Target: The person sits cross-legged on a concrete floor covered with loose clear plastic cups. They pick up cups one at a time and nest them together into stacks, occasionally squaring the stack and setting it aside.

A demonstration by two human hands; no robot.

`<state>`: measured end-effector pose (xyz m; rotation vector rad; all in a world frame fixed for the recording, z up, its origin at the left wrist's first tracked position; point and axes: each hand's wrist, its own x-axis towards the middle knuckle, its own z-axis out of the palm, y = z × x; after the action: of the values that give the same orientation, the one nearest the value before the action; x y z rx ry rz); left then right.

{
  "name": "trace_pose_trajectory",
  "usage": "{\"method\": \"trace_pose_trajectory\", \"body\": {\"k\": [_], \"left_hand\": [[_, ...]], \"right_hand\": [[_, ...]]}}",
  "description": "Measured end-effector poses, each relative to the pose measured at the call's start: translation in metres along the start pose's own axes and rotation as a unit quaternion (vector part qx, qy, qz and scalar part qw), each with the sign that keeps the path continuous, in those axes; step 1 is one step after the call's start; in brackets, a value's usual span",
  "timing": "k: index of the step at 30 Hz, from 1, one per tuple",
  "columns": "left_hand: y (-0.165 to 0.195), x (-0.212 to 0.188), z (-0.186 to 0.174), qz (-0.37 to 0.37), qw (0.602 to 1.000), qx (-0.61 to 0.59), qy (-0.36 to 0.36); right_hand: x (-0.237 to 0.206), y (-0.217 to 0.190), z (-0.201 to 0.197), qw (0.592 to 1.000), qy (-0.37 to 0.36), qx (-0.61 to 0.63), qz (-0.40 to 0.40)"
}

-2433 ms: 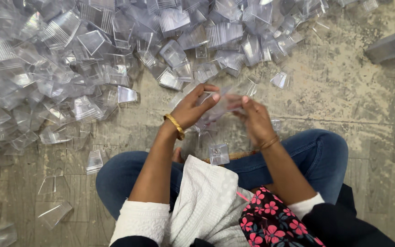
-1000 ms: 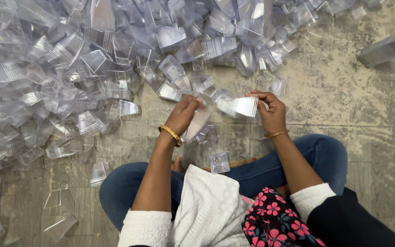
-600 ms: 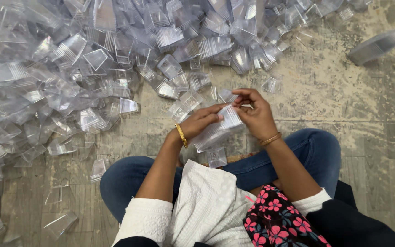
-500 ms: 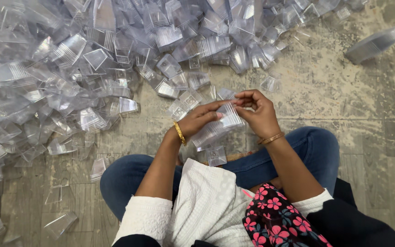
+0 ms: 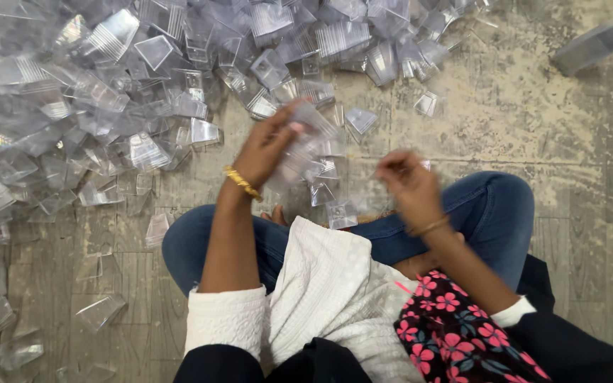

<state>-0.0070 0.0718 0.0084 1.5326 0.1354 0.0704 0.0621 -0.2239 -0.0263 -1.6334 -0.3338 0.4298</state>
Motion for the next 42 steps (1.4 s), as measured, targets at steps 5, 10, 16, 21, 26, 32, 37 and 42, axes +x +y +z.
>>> {"method": "trace_pose_trajectory", "body": {"k": [5, 10, 16, 21, 26, 32, 37, 42], "left_hand": [[-0.007, -0.005, -0.022, -0.013, 0.988, -0.05, 0.148], [-0.031, 0.02, -0.037, -0.007, 0.98, -0.058, 0.189], [-0.056, 0.039, -0.046, 0.027, 0.978, -0.042, 0.202], [-0.065, 0.043, -0.038, -0.05, 0.973, -0.019, 0.226], [-0.064, 0.055, -0.02, -0.033, 0.986, -0.036, 0.157], [-0.074, 0.045, -0.023, -0.082, 0.99, 0.051, 0.106], [-0.084, 0.043, -0.011, -0.132, 0.982, 0.132, -0.017], [-0.082, 0.038, 0.041, -0.176, 0.949, 0.223, -0.137]], "right_hand": [[-0.018, 0.017, 0.043, 0.894, -0.182, -0.321, -0.253], [0.013, 0.029, 0.087, 0.858, -0.281, -0.334, -0.271], [0.073, 0.059, 0.135, 0.648, -0.332, -0.641, -0.242], [0.121, 0.05, 0.029, 0.747, -0.247, -0.593, -0.169], [0.082, 0.044, -0.016, 0.86, -0.108, -0.473, -0.16], [0.042, 0.078, 0.021, 0.874, -0.076, -0.445, -0.18], [0.06, 0.067, -0.005, 0.988, 0.064, -0.135, 0.031], [0.059, 0.03, 0.016, 0.967, 0.054, 0.201, 0.146]]}}
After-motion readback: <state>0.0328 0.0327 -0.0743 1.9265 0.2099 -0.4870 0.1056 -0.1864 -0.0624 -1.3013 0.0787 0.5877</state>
